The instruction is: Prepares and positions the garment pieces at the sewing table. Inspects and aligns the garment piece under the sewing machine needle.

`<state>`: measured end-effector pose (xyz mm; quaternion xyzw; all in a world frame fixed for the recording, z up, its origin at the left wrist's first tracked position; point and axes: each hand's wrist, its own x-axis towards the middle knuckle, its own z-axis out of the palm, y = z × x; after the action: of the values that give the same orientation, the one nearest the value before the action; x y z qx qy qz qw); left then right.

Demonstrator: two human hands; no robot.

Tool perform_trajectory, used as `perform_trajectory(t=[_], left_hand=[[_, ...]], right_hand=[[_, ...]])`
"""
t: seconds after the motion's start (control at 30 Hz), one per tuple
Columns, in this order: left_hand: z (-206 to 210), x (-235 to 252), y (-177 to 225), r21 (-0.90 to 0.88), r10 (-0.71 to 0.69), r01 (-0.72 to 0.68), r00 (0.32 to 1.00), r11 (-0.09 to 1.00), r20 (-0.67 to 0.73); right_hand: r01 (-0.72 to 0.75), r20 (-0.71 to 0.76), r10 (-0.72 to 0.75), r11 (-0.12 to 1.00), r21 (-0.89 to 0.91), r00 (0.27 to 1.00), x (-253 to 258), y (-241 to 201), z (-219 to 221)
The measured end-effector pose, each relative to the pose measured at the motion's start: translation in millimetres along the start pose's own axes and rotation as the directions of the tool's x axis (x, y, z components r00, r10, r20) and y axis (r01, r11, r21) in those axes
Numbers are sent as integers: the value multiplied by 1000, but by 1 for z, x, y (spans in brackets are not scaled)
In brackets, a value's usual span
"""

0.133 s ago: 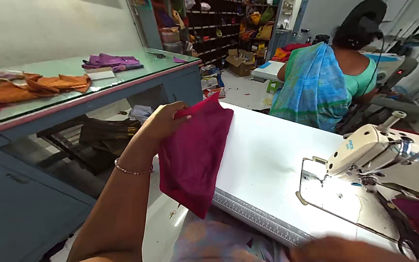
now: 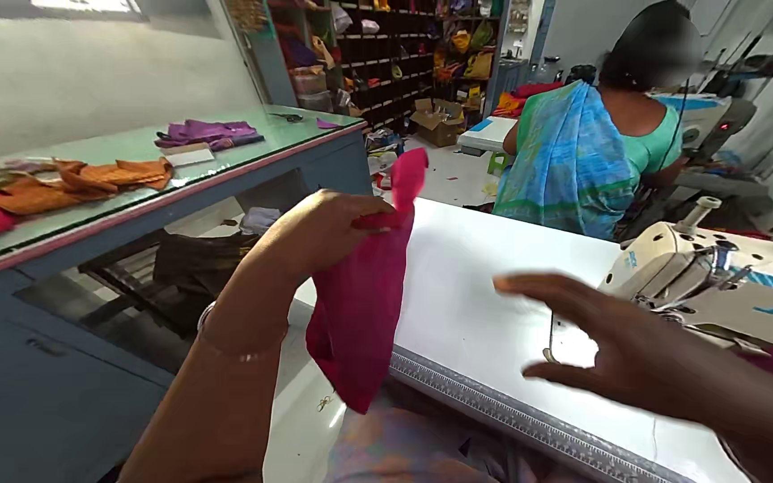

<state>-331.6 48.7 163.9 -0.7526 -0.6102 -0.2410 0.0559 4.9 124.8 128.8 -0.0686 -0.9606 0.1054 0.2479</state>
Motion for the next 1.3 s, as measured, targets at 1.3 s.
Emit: perform_trajectory(t=[1.3], left_hand=[[227,63,82,-57,-180,212,919,976,350]], right_hand=[[-952,907,360,285,116,218,-70,18,80]])
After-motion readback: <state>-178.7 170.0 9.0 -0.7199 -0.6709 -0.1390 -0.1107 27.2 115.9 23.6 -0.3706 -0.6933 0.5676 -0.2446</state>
